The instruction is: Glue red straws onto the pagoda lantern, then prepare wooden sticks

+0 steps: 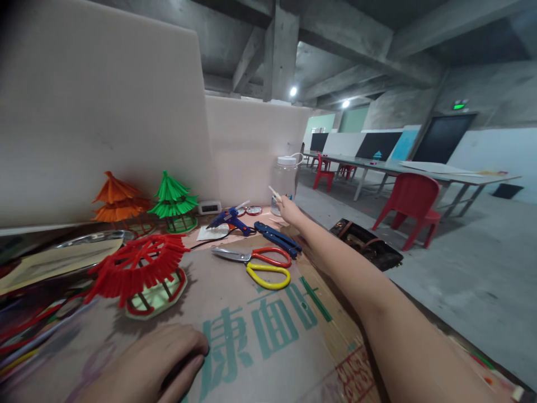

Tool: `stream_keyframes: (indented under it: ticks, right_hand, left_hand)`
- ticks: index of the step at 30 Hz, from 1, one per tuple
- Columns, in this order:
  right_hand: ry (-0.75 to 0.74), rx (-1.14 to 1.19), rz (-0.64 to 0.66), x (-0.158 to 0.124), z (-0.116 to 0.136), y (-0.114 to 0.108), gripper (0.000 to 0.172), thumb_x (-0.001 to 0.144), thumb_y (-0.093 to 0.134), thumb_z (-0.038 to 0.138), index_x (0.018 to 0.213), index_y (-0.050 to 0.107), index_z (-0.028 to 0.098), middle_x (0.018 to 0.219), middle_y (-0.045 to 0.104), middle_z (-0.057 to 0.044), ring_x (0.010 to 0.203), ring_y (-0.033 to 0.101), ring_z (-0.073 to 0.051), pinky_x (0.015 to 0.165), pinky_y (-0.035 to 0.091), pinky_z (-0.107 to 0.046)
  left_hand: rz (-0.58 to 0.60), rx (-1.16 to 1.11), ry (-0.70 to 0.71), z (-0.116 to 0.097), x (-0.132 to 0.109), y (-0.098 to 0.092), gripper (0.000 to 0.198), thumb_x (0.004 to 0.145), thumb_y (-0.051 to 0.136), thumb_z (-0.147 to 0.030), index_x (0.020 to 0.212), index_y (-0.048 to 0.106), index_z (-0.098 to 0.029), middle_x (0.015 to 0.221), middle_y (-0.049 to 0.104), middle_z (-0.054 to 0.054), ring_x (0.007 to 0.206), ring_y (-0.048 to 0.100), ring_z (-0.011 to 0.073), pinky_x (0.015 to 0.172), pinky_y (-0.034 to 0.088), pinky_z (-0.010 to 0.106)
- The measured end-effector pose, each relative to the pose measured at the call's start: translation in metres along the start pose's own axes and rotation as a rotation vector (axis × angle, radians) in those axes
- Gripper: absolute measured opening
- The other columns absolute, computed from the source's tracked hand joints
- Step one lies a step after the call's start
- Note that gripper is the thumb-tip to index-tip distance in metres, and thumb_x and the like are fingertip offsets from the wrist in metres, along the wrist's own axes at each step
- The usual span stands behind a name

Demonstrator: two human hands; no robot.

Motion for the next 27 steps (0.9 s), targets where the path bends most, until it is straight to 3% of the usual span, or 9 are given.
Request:
stream_keyframes:
  ticks: [2,4,6,9,11,14,17,23,27]
  right_hand:
    - [-0.034,0.227,-0.035,-0.009,0.017,-0.006,0.035,0.107,0.045,0.046,0.120,0.058,0.016,0.098,0.065,-0.005,0.082,0.065,-0.016,0.074,0.058,-0.033]
    - [-0.092,0.446,-0.038,-0.029,0.042,-0.007,0.043,0.110,0.020,0.052,0.111,0.050,0.021,0.076,0.053,0.001,0.064,0.055,-0.014,0.063,0.051,-0.028]
    - [-0.150,0.618,-0.029,-0.060,0.072,-0.005,0.043,0.108,0.014,0.056,0.103,0.042,0.025,0.073,0.042,0.004,0.060,0.046,-0.013,0.059,0.046,-0.026]
    - [-0.320,1.226,0.212,-0.112,0.130,0.006,0.044,0.097,0.047,0.069,0.093,0.040,0.026,0.073,0.039,0.006,0.057,0.038,-0.012,0.057,0.039,-0.027]
    - [-0.369,1.396,0.351,-0.140,0.160,0.013,0.046,0.093,0.058,0.068,0.091,0.044,0.024,0.073,0.040,0.006,0.060,0.038,-0.011,0.060,0.038,-0.028]
    - [-0.429,1.361,0.414,-0.165,0.185,0.026,0.048,0.094,0.056,0.069,0.088,0.048,0.022,0.076,0.046,0.003,0.069,0.044,-0.013,0.069,0.041,-0.030]
    - [-0.396,1.344,0.459,-0.175,0.191,0.047,0.050,0.092,0.057,0.071,0.092,0.051,0.022,0.084,0.051,0.001,0.077,0.048,-0.014,0.075,0.044,-0.031]
    - [-0.348,1.368,0.609,-0.184,0.193,0.072,0.042,0.090,0.067,0.060,0.095,0.055,0.021,0.089,0.057,0.000,0.082,0.052,-0.015,0.081,0.047,-0.031]
    - [-0.491,1.151,0.651,-0.192,0.197,0.066,0.021,0.097,0.057,0.039,0.091,0.059,0.019,0.090,0.062,-0.003,0.088,0.057,-0.018,0.086,0.048,-0.034]
  left_hand:
    - [0.017,-0.018,-0.015,0.001,0.000,0.000,0.012,0.093,0.055,-0.021,0.091,0.065,-0.026,0.082,0.075,-0.003,0.073,0.072,0.0156,0.064,0.056,0.021]
    - [0.020,-0.070,-0.050,0.004,0.001,0.001,0.014,0.094,0.053,-0.022,0.093,0.066,-0.026,0.084,0.075,-0.002,0.076,0.073,0.0161,0.065,0.056,0.022]
    - [-0.008,-0.150,-0.128,0.012,0.000,0.002,0.015,0.095,0.052,-0.025,0.099,0.067,-0.026,0.090,0.076,0.000,0.082,0.073,0.0169,0.070,0.058,0.023]
    - [-0.128,-0.283,-0.307,0.028,-0.004,0.002,0.033,0.098,0.053,-0.036,0.128,0.060,-0.025,0.117,0.074,0.008,0.100,0.073,0.0204,0.087,0.061,0.032]
    - [-0.176,-0.362,-0.395,0.036,-0.009,0.003,0.051,0.100,0.050,-0.043,0.147,0.045,-0.022,0.140,0.064,0.015,0.114,0.070,0.0236,0.099,0.059,0.041]
    - [-0.179,-0.451,-0.443,0.040,-0.012,0.006,0.068,0.102,0.047,-0.049,0.159,0.025,-0.019,0.160,0.044,0.019,0.138,0.055,0.0278,0.115,0.047,0.050]
    - [-0.209,-0.494,-0.451,0.041,-0.013,0.003,0.073,0.102,0.046,-0.051,0.162,0.020,-0.017,0.164,0.039,0.018,0.149,0.043,0.0279,0.123,0.037,0.050]
    - [-0.177,-0.476,-0.399,0.037,-0.006,0.000,0.061,0.104,0.043,-0.047,0.157,0.035,-0.017,0.162,0.043,0.015,0.149,0.042,0.0267,0.125,0.034,0.047]
    - [-0.162,-0.479,-0.360,0.033,-0.002,-0.002,0.051,0.106,0.040,-0.043,0.151,0.046,-0.019,0.156,0.052,0.013,0.144,0.049,0.0248,0.123,0.037,0.045]
Point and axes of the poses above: each hand's wrist, its own x-axis towards the middle knuckle, its own y-axis out of the palm, z = x × y, the point moved 7 cm from there along x, towards the middle knuckle
